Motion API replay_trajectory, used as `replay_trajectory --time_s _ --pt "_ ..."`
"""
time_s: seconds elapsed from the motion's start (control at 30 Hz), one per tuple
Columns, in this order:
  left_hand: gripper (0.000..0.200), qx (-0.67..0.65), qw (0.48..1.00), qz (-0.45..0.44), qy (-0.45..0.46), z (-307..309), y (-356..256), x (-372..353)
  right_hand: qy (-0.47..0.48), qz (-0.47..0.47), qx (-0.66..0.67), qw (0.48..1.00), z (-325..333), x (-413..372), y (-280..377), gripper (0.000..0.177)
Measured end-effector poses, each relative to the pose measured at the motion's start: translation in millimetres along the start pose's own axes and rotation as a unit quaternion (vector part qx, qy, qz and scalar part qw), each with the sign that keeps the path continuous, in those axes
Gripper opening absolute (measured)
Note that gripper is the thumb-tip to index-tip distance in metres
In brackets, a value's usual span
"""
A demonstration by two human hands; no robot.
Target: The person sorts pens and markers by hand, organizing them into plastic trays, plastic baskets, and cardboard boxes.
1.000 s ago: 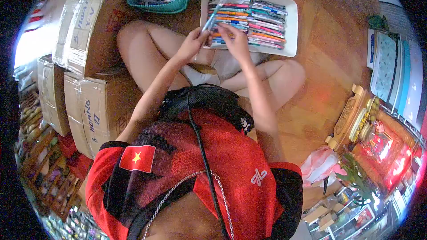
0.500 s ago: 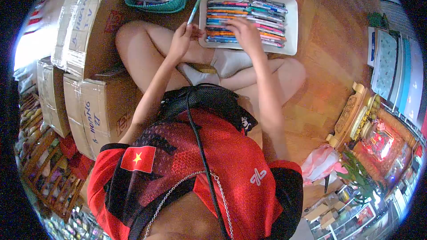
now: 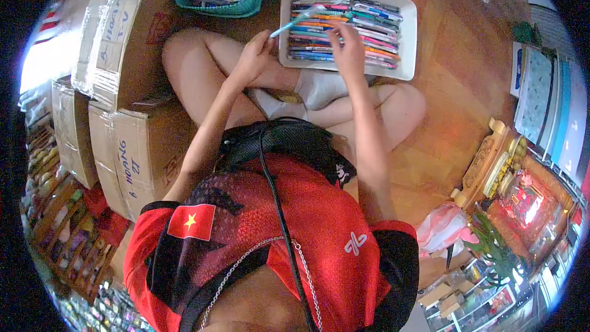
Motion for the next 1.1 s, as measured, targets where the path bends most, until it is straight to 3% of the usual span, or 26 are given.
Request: replay_trajectory --time_s 0.1,0.17,0.27,0.37,0.47,0.57,0.67,0.77,0.9,1.03,1.1 --pt "0.014 0.135 0.981 -0.113 0.076 -8.3 -25.1 18.9 -0.032 0.014 0.033 0.999 20.7 2.2 7.9 0.025" --pt "0.017 0.187 0.961 -0.153 0.133 -30.4 -18.1 27.9 0.036 0.015 -0.004 0.999 8.1 0.2 -3.6 0.024" --pt "0.019 0.239 0.945 -0.165 0.148 -58.2 3.6 32.5 0.133 0.015 -0.078 0.988 -15.9 0.4 -46.2 0.018" --pt "0.019 0.354 0.900 -0.236 0.096 -61.2 -2.3 29.7 0.114 0.026 -0.087 0.989 -18.3 -0.8 -50.8 0.015" --pt "0.019 0.365 0.895 -0.233 0.109 -58.6 -9.6 30.6 0.094 0.045 -0.113 0.988 -23.7 0.1 -54.4 0.013" --pt "0.019 0.336 0.910 -0.172 0.171 -63.9 -3.4 31.9 0.105 0.024 -0.108 0.988 -26.5 3.8 -55.2 0.012" --pt "0.011 0.336 0.911 -0.187 0.152 -64.9 -3.8 34.5 0.094 0.059 -0.169 0.979 -27.0 5.5 -52.8 0.013" --pt "0.010 0.418 0.868 -0.166 0.212 -66.5 -8.9 39.6 0.073 0.039 -0.197 0.977 -28.0 5.2 -54.6 0.015" --pt "0.009 0.264 0.945 -0.192 0.035 -18.1 -48.8 59.4 0.010 0.058 -0.118 0.991 -15.4 -0.5 -47.0 0.013" --pt "0.011 0.305 0.914 -0.231 -0.137 82.1 -85.4 100.8 -0.009 -0.002 -0.043 0.999 6.6 -15.8 -31.8 0.012" --pt "0.012 0.365 0.915 -0.158 -0.071 108.3 -52.6 123.0 -0.009 -0.007 0.003 1.000 12.4 -23.4 -31.1 0.012"
Point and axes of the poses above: each hand's wrist, its own x-axis towards the middle knuckle, its own z-axis out of the back of the hand, y = z × x, the point moved 6 cm from there along x, towards the middle knuckle, and after that the axes turned 15 degrees about -z, right-handed, at the moved point
